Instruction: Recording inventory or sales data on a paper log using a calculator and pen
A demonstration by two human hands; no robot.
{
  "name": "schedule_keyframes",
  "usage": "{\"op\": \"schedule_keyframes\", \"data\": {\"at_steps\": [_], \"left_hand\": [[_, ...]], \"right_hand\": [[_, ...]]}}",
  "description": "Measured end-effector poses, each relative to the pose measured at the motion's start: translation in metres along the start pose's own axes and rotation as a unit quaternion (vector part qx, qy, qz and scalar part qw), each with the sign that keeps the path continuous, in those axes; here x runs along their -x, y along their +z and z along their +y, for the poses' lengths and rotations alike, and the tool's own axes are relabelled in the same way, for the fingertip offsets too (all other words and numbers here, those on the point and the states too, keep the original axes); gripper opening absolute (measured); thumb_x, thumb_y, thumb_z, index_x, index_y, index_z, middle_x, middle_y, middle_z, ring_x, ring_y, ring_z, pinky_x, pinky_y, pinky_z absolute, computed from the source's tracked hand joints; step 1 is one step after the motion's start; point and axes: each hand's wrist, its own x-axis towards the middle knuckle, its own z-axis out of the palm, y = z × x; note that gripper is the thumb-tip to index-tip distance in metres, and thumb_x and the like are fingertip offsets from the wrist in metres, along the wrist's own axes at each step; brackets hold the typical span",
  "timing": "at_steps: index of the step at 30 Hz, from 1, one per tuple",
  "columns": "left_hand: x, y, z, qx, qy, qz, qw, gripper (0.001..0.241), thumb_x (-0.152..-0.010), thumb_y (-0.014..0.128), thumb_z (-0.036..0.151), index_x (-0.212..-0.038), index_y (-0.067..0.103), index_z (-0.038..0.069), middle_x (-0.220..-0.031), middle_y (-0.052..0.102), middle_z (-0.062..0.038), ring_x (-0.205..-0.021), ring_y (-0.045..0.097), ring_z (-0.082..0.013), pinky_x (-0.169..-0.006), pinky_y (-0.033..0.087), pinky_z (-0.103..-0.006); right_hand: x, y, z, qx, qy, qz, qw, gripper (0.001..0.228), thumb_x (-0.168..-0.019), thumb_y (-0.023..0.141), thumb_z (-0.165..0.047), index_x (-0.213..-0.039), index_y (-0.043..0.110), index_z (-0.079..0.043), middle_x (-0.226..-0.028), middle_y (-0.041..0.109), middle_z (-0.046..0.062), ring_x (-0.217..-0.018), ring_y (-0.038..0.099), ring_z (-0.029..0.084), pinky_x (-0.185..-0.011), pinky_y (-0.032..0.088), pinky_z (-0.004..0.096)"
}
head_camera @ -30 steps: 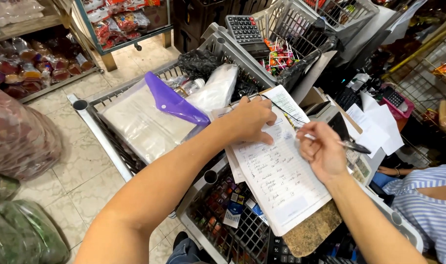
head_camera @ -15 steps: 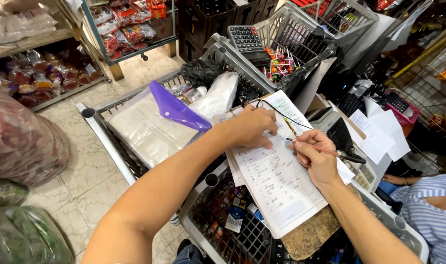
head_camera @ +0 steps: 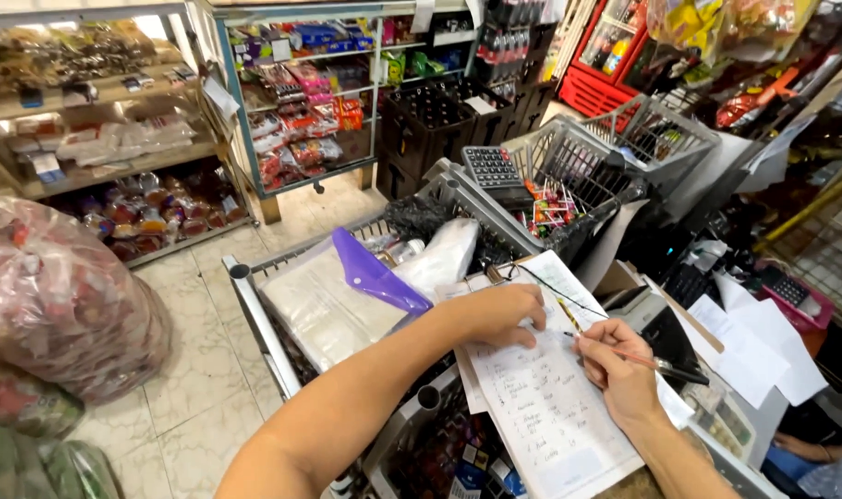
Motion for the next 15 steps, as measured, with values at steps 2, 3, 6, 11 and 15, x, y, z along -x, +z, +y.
{"op": "schedule_keyframes", "data": {"at_steps": [2, 3, 6, 11, 15], "left_hand": [[0.003, -0.006, 0.010, 0.002, -0.045, -0.031, 0.999, 0.032, -0.083, 0.079, 0.029, -0.110, 0.077, 0.013, -0.126, 0.061, -0.014, -0.112, 0.066, -0.0333, -0.094, 0.050, -0.0447], [0.002, -0.005, 0.008, 0.001, -0.042, -0.032, 0.999, 0.032, -0.083, 0.079, 0.029, -0.110, 0.077, 0.013, -0.126, 0.061, -0.014, -0.112, 0.066, -0.0333, -0.094, 0.050, -0.0447], [-0.001, -0.001, 0.001, 0.011, -0.041, -0.037, 0.998, 0.032, -0.082, 0.080, 0.029, -0.111, 0.077, 0.014, -0.126, 0.061, -0.013, -0.113, 0.064, -0.0339, -0.096, 0.049, -0.0449], [-0.005, 0.008, -0.008, 0.003, -0.017, -0.017, 1.000, 0.028, -0.082, 0.081, 0.027, -0.107, 0.078, 0.014, -0.120, 0.063, -0.013, -0.107, 0.066, -0.0339, -0.095, 0.049, -0.0444], [0.001, -0.001, 0.002, 0.022, 0.002, 0.027, 0.999, 0.023, -0.080, 0.083, 0.023, -0.100, 0.078, 0.012, -0.114, 0.067, -0.018, -0.106, 0.072, -0.0397, -0.092, 0.060, -0.0449]], "right_hand": [[0.002, -0.001, -0.001, 0.012, -0.005, -0.003, 1.000, 0.012, -0.084, 0.066, 0.006, -0.085, 0.056, -0.001, -0.068, 0.062, 0.021, -0.043, 0.035, 0.011, -0.039, 0.021, 0.023], [0.002, -0.001, -0.001, 0.012, -0.006, 0.000, 1.000, 0.012, -0.084, 0.066, 0.006, -0.085, 0.056, -0.001, -0.068, 0.062, 0.021, -0.043, 0.035, 0.011, -0.039, 0.021, 0.023], [0.002, 0.000, -0.001, 0.002, 0.000, 0.003, 1.000, 0.013, -0.083, 0.067, 0.006, -0.085, 0.057, -0.001, -0.068, 0.062, 0.020, -0.043, 0.034, 0.011, -0.039, 0.020, 0.023], [0.004, 0.003, -0.004, 0.003, 0.008, 0.003, 1.000, 0.016, -0.081, 0.069, 0.005, -0.084, 0.056, -0.003, -0.066, 0.061, 0.019, -0.043, 0.034, 0.009, -0.039, 0.020, 0.022], [-0.003, -0.009, 0.011, 0.013, 0.007, 0.006, 1.000, 0.013, -0.086, 0.066, 0.005, -0.095, 0.058, 0.001, -0.071, 0.065, 0.021, -0.039, 0.038, 0.009, -0.036, 0.027, 0.019]]}}
